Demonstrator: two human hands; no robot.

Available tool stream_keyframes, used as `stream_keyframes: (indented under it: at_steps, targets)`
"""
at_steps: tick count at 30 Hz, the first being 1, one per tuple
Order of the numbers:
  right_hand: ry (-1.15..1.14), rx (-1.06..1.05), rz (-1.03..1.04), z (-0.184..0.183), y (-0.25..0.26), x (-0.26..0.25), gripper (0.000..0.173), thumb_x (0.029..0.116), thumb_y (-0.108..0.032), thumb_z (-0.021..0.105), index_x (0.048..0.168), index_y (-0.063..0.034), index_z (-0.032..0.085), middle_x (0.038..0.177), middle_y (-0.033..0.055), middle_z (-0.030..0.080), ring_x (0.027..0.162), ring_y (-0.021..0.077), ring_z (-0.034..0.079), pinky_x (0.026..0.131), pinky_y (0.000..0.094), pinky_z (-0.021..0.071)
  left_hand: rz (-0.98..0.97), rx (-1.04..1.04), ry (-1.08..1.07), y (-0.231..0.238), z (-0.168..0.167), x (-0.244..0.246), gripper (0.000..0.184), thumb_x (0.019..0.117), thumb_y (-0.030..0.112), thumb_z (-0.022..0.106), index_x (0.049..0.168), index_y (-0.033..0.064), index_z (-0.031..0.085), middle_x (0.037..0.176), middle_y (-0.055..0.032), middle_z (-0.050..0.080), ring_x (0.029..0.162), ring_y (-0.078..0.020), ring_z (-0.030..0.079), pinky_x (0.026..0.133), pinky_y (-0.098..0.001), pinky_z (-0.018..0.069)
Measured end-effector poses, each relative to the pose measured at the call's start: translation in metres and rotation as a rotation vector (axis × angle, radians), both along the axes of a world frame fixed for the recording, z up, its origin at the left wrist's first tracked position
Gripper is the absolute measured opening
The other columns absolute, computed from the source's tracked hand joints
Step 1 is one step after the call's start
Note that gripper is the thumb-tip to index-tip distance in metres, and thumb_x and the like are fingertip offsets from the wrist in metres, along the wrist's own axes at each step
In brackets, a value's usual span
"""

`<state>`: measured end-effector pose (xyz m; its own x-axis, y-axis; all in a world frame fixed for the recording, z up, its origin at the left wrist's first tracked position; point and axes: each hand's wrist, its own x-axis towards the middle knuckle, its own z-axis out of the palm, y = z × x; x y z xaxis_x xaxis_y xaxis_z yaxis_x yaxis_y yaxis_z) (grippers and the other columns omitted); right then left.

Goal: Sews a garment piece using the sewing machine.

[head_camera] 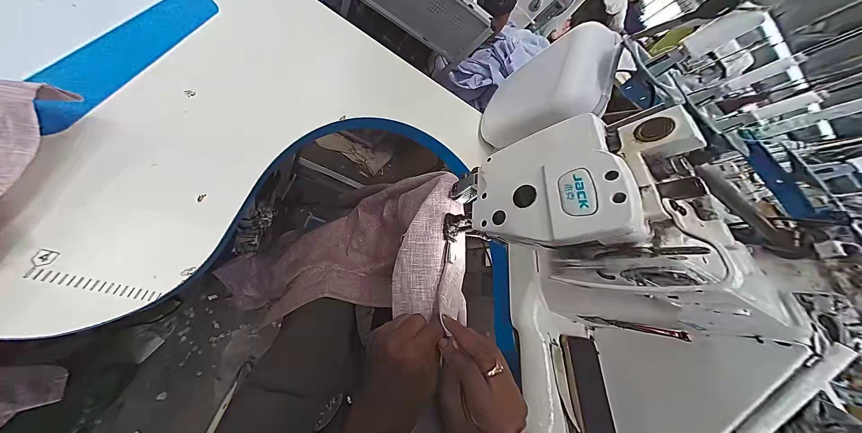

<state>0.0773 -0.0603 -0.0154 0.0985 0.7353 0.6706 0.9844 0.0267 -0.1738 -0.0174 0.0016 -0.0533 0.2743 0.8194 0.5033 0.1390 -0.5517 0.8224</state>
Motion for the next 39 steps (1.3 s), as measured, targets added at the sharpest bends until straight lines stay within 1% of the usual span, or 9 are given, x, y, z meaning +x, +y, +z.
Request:
stream_keyframes:
  at_steps: [7, 15, 19, 22, 24, 27, 32, 35, 39]
  targets:
    - [0.102, 0.12, -0.041, -0.008, 0.038, 0.019, 0.02, 0.0935, -0.011, 0.06, 0.075, -0.0084, 0.066, 0.096, 0.0044, 0.078, 0.097, 0.0068, 0.071, 0.089, 0.0152, 0.0532, 0.164, 0.241, 0.111, 0.035, 0.006, 0.025, 0.021, 0.0903, 0.01, 0.059, 0.077, 0.0077, 0.074, 0.059, -0.0011, 0.052, 0.054, -0.0143, 0.053, 0.049, -0.0239, 0.043]
    - [0.109, 0.062, -0.167, -0.011, 0.041, 0.013, 0.022, 0.0939, -0.014, 0.056, 0.083, -0.003, 0.072, 0.097, 0.0103, 0.078, 0.105, 0.0128, 0.073, 0.097, 0.0205, 0.053, 0.056, 0.106, 0.052, 0.043, 0.017, 0.021, 0.018, 0.0907, 0.012, 0.062, 0.087, 0.0098, 0.079, 0.098, -0.0065, 0.075, 0.082, -0.0178, 0.069, 0.07, -0.0262, 0.0569]
    - [0.095, 0.026, -0.152, -0.012, 0.039, 0.011, 0.021, 0.0934, -0.015, 0.057, 0.082, -0.0055, 0.072, 0.092, 0.0066, 0.078, 0.097, 0.0105, 0.073, 0.093, 0.02, 0.0548, -0.203, -0.302, -0.047, 0.105, 0.064, -0.006, 0.041, 0.1058, 0.022, 0.041, 0.118, -0.0027, 0.072, 0.11, -0.014, 0.075, 0.104, -0.0183, 0.071, 0.092, -0.0369, 0.0569]
    - [0.015, -0.027, -0.17, -0.007, 0.041, 0.009, 0.024, 0.0924, -0.013, 0.055, 0.083, -0.0034, 0.074, 0.095, 0.0088, 0.078, 0.098, 0.0176, 0.074, 0.093, 0.0258, 0.0557, -0.613, -0.883, -0.24, 0.158, 0.013, 0.057, 0.056, 0.1134, 0.037, 0.022, 0.134, -0.0024, 0.056, 0.115, -0.0119, 0.065, 0.104, -0.013, 0.061, 0.093, -0.0332, 0.0507]
    - [0.028, -0.044, -0.177, -0.005, 0.045, 0.008, 0.022, 0.0916, -0.011, 0.057, 0.082, -0.0023, 0.074, 0.096, 0.0106, 0.078, 0.099, 0.0191, 0.075, 0.093, 0.0271, 0.0563, -0.676, -1.095, -0.407, 0.184, 0.006, 0.096, 0.048, 0.1121, 0.041, 0.031, 0.132, 0.0046, 0.056, 0.103, -0.0055, 0.065, 0.088, -0.0088, 0.062, 0.079, -0.028, 0.0537]
    - [0.01, -0.059, -0.211, -0.007, 0.042, 0.009, 0.022, 0.091, -0.012, 0.056, 0.08, -0.0037, 0.074, 0.097, 0.0091, 0.079, 0.098, 0.0177, 0.074, 0.091, 0.0255, 0.0562, -0.579, -1.11, -0.308, 0.225, 0.019, 0.131, 0.024, 0.0992, 0.009, 0.062, 0.118, -0.0047, 0.058, 0.096, -0.0115, 0.064, 0.082, -0.0149, 0.062, 0.077, -0.0332, 0.0544]
    - [-0.077, 0.02, -0.238, -0.013, 0.054, 0.009, 0.025, 0.0891, -0.016, 0.055, 0.082, -0.005, 0.076, 0.092, 0.01, 0.078, 0.088, 0.0251, 0.075, 0.076, 0.0333, 0.0595, -0.349, -1.161, -0.279, 0.191, -0.032, 0.142, 0.033, 0.1073, 0.019, 0.051, 0.125, -0.0075, 0.059, 0.114, -0.0208, 0.064, 0.101, -0.0245, 0.061, 0.091, -0.0422, 0.0512]
    - [0.158, -0.032, -0.167, 0.003, 0.031, 0.003, 0.023, 0.0886, -0.012, 0.06, 0.093, -0.0001, 0.079, 0.1, 0.0145, 0.078, 0.095, 0.0301, 0.075, 0.082, 0.0424, 0.0603, -0.144, -0.933, -0.177, 0.172, -0.045, 0.099, 0.031, 0.1005, 0.016, 0.063, 0.117, -0.0089, 0.067, 0.113, -0.0243, 0.07, 0.107, -0.0303, 0.067, 0.099, -0.0471, 0.0515]
    - [0.645, -0.014, 0.047, 0.066, -0.007, -0.033, 0.044, 0.0936, -0.004, 0.067, 0.127, 0.0189, 0.05, 0.095, 0.0046, 0.074, 0.082, 0.0002, 0.07, 0.077, 0.0201, 0.0598, -0.046, -0.193, -0.147, 0.127, 0.087, -0.045, 0.024, 0.0966, 0.019, 0.066, 0.098, -0.0047, 0.072, 0.089, -0.0129, 0.073, 0.088, -0.017, 0.071, 0.086, -0.0389, 0.0573]
